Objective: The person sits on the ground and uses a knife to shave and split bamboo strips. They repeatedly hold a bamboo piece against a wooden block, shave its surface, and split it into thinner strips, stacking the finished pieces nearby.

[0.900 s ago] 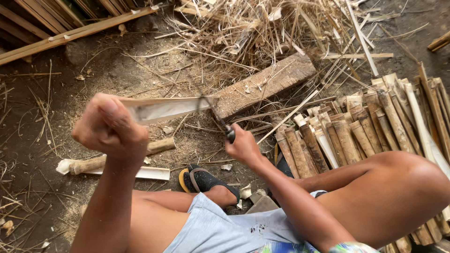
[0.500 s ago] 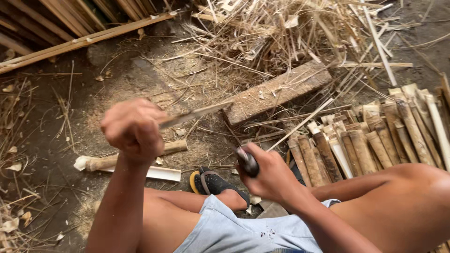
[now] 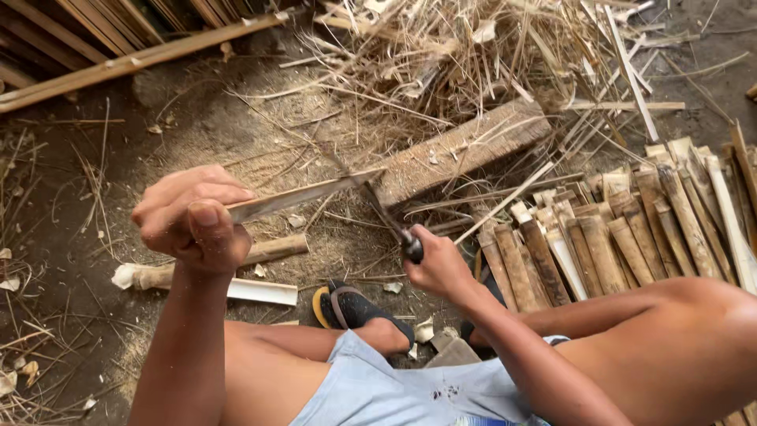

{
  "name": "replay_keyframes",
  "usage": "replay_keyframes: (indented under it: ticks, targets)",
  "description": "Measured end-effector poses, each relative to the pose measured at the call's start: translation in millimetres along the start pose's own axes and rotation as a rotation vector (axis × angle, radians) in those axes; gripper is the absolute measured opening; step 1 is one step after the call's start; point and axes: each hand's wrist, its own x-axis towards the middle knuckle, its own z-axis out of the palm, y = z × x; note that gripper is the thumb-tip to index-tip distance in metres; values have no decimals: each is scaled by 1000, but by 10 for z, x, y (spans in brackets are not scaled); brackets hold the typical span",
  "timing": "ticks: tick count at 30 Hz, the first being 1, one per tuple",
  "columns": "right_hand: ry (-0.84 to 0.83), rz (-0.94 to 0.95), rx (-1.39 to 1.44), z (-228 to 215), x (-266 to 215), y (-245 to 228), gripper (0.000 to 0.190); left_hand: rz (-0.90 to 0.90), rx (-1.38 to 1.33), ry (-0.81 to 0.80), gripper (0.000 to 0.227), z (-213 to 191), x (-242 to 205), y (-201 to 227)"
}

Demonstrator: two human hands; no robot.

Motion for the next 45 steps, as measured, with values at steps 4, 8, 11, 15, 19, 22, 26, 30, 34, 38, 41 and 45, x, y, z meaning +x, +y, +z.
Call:
replay_keyframes:
  ticks: [4,8,11,15,19,22,26,30,34,38,41,45]
  targets:
    - [-221,438,-204,186,686,743,19,70,-69,129,46,19,-47,-261]
    - [-218,421,-181,248,458,875,20,86,-91,126,38,68,60,-292]
    - [-135,434,-111,355,428,874,22,-59,-143,170,32,268,167,-119]
    - [-118,496,-76,341,299,781,24,-292,-421,338,17,547,200,61]
    - [-59,392,10,-89,37,98,25,-296,-302,250,26,729,187,179]
    - [-74,307,108,-572,-301,-637,26,-315,-297,124,36,734,170,337]
    - [26,-77,227,-944,-682,-1243,24,-333,-244,67,41,777,115,493]
    - [-14,42,220,-823,-306,-1250,22,-284,-213,108,39,779,140,457]
    - [-19,-67,276,-818,-479,-1172,21,-297,-197,103,37,702,148,350]
    - [61,-223,257,-460,-397,-580,26,-293,-219,84,36,673,94,250]
    - [-130,275,36,-112,262,164,14,-300,-275,95,36,619,157,179]
    - [-216,470,-91,-111,389,443,14,-326,-324,59,41,684,188,227]
